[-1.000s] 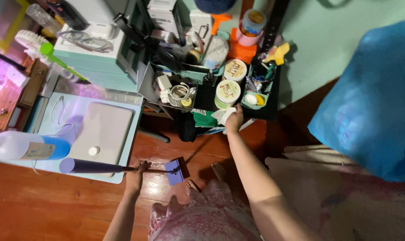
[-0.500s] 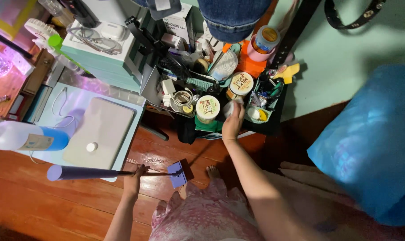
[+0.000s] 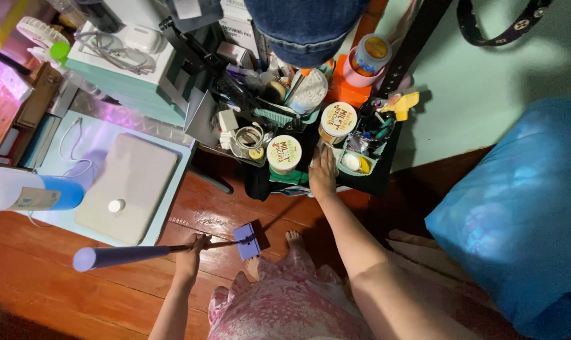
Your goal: Mop the wooden floor using a flat mop and a cleaning cloth.
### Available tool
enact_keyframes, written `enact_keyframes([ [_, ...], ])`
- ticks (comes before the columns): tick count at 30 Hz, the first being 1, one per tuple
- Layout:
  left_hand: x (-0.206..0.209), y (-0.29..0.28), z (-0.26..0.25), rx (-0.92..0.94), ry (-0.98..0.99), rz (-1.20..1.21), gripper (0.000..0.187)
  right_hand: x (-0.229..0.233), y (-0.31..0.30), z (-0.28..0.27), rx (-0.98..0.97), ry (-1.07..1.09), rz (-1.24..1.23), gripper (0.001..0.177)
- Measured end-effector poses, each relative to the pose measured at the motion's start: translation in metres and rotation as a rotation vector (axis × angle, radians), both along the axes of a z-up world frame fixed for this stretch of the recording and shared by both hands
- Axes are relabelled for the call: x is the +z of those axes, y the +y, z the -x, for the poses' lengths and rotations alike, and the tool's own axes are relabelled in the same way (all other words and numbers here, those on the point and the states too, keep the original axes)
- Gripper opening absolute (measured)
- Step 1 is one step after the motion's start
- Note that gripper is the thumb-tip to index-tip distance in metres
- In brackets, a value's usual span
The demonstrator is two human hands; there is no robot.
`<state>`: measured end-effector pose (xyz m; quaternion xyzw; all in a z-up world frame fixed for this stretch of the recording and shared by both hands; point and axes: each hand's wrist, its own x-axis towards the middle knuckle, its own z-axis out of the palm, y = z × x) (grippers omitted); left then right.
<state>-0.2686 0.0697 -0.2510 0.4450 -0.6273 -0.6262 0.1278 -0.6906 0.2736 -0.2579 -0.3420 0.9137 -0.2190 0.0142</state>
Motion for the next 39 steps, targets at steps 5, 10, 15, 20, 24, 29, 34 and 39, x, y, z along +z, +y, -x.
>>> enact_keyframes([
  [5, 0.007, 0.009, 0.016, -0.028, -0.038, -0.043, 0.024, -0.006, 0.005, -0.001, 0.056, -0.014, -0.022, 0.066],
  [10, -0.001, 0.009, 0.029, -0.022, -0.027, -0.128, 0.022, -0.011, 0.056, -0.011, 0.153, 0.067, -0.016, 0.053],
  [15, 0.003, 0.006, 0.041, 0.0, -0.049, -0.141, 0.024, 0.029, 0.114, -0.016, 0.176, -0.074, 0.102, 0.052],
  [20, 0.003, 0.005, 0.057, 0.007, -0.034, -0.13, 0.023, 0.028, 0.161, -0.005, 0.069, -0.054, 0.137, 0.04],
  [24, 0.013, 0.01, 0.074, -0.004, 0.013, -0.111, 0.02, 0.008, 0.181, 0.004, -0.111, 0.016, 0.165, 0.032],
  [29, 0.009, 0.012, 0.095, -0.003, 0.064, -0.13, 0.019, -0.001, 0.172, 0.034, -0.149, 0.1, 0.185, 0.032],
  [34, 0.013, 0.023, 0.113, 0.025, 0.059, -0.137, 0.018, -0.056, 0.164, 0.101, -0.102, 0.178, 0.201, 0.03],
  [39, 0.011, 0.034, 0.116, 0.054, -0.008, -0.143, 0.024, -0.032, 0.135, 0.146, -0.218, -0.282, 0.563, 0.027],
])
